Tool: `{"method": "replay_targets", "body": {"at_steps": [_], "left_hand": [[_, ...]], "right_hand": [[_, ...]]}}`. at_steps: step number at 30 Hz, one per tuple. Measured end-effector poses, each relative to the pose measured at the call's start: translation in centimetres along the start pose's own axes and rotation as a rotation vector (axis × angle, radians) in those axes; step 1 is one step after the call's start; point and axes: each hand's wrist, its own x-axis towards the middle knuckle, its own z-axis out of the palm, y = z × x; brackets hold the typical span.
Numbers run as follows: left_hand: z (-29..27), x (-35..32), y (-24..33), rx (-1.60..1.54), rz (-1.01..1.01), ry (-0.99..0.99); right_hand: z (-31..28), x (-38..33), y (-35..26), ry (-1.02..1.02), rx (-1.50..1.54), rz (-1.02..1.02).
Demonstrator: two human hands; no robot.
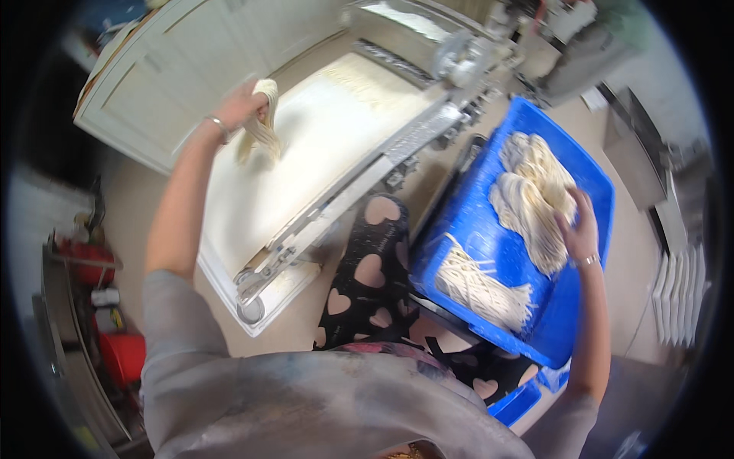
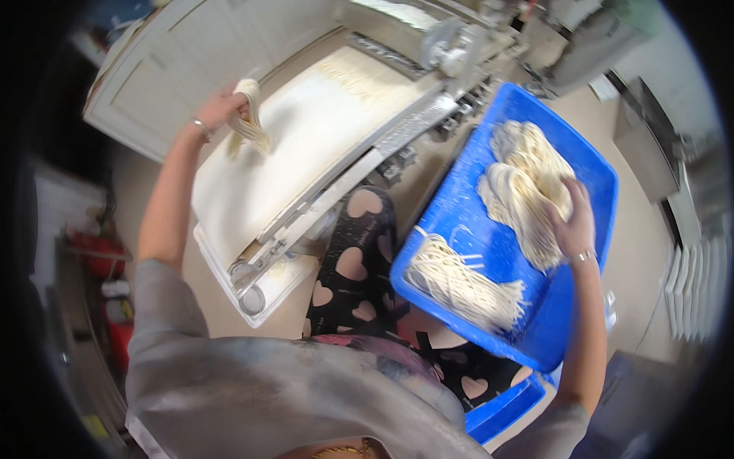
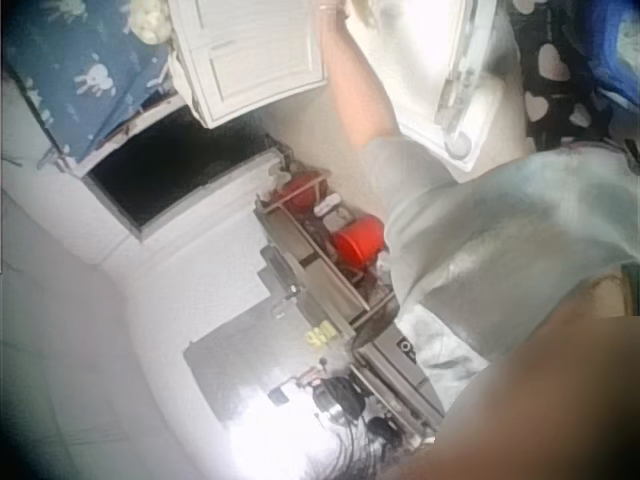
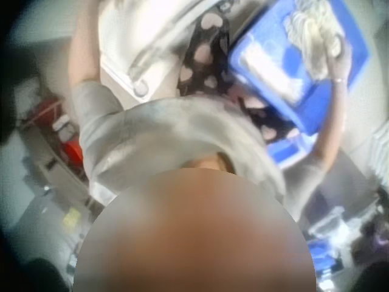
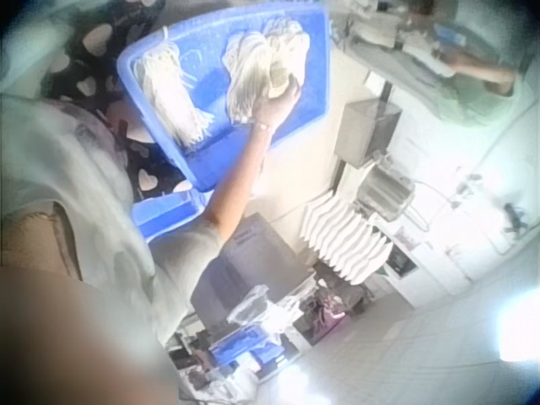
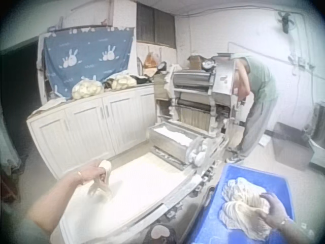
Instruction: The person collects freshly cut noodles from a machine, places them into a blue tray, and then weighs and packs them into plastic bags. The person uses a digital scale to measure portions and places the sealed bags into a white basket.
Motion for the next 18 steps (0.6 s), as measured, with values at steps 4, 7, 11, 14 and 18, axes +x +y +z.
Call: {"method": "replay_targets", "body": {"at_steps": [4,7,11,14,18], "left_hand": [[4.1,-2.8,14.2,0.111,0.368,-0.133],[8.3,-4.5,22.9,0.001,0.679,-0.451],[17.4,-4.2,28.7,-0.484,0.613,-0.731],[25.2,-3.1,28.7,-0.815,0.519,-0.824],[35.1,-1.9,25.2,-0.978,-0.231,-0.854]], "right_hand": [[-2.4,3.0,-8.8,0.079,0.374,-0.217],[-4.6,5.2,-14.2,0.219,0.406,-0.387],[-6.4,5.9,-15.0,0.307,0.485,-0.417],[-5.7,4.3,-10.5,0.250,0.231,-0.103],[-2.9,1.4,-3.0,-0.235,-0.346,0.242]]}}
